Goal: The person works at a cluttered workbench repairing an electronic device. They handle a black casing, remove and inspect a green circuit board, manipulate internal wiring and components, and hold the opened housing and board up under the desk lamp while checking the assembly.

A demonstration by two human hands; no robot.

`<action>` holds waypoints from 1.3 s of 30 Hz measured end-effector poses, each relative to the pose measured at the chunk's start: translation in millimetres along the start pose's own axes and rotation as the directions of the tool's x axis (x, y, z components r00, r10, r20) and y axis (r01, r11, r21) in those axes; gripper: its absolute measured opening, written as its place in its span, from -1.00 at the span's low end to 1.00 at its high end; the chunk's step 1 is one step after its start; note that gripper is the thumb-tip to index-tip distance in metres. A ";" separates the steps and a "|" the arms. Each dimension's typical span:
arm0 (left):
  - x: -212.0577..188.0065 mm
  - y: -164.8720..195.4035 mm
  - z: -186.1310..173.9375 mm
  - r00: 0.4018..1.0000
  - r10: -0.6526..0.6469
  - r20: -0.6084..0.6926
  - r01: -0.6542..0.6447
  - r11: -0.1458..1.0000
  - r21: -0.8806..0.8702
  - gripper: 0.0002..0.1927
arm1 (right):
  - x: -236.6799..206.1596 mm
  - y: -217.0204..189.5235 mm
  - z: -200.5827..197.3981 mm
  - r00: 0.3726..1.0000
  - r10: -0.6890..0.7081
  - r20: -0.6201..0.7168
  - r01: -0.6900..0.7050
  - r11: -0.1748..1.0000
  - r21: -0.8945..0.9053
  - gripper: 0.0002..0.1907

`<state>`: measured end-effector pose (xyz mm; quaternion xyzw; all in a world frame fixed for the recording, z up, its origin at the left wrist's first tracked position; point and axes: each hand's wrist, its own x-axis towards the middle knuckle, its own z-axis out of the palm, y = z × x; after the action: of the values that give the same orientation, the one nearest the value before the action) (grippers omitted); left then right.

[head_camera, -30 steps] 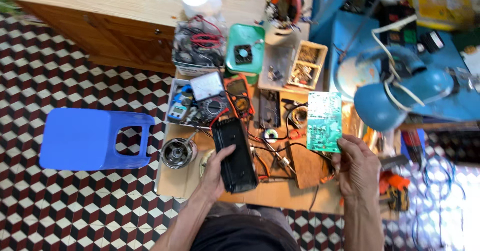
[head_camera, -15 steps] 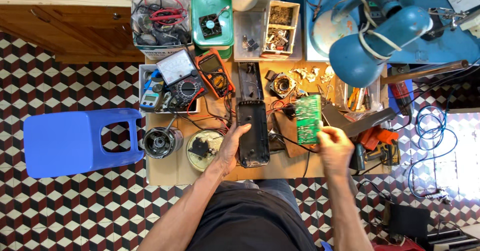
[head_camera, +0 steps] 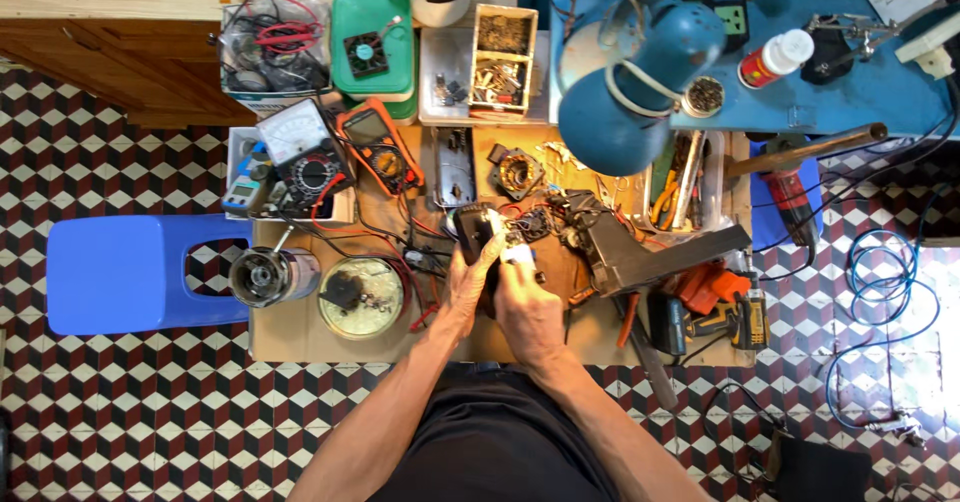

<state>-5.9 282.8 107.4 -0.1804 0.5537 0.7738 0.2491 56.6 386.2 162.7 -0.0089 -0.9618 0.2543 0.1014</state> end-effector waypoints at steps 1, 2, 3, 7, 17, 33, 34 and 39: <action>2.5 -4.0 7.8 0.999 0.000 -0.041 0.002 0.999 0.032 -0.44 | -1.8 5.7 0.1 0.998 -0.058 0.037 0.058 0.998 0.004 -0.79; 3.9 -8.1 13.9 0.997 0.002 -0.081 0.003 0.998 0.062 -0.49 | -3.7 10.7 0.2 0.993 -0.106 0.052 0.106 0.994 0.004 -0.80; 3.7 -11.3 14.2 0.998 -0.054 -0.035 0.054 0.998 -0.017 -0.54 | -5.1 15.0 0.9 0.985 -0.156 0.069 0.157 0.988 0.005 -0.81; 10.9 -14.3 12.1 0.976 -0.211 0.058 0.219 0.927 -0.304 -0.63 | -3.6 32.2 -3.5 0.954 -0.279 0.114 0.272 0.960 0.074 -0.76; 13.2 -29.4 -1.7 0.940 -0.269 0.208 0.340 0.737 -0.584 -0.58 | 3.0 33.2 -11.2 0.893 -0.396 0.212 0.362 0.914 0.184 -0.66; 12.6 -17.8 -47.2 0.932 -0.320 0.168 0.361 0.804 -0.472 -0.64 | 33.6 34.3 -21.7 0.786 0.375 0.491 -0.596 0.672 0.440 -0.54; 11.0 -14.8 -45.7 0.938 -0.294 0.183 0.346 0.807 -0.479 -0.65 | 37.3 37.8 -19.1 0.765 0.390 0.512 -0.614 0.682 0.398 -0.46; 11.3 -20.1 -40.5 0.940 -0.263 0.217 0.334 0.842 -0.424 -0.66 | 38.9 30.3 -2.2 0.788 0.289 0.544 -0.562 0.698 0.444 -0.20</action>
<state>-3.2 251.8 72.7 -0.2591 0.3019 0.8445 0.3585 17.9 416.3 157.1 -0.1491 -0.8022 0.5490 -0.1812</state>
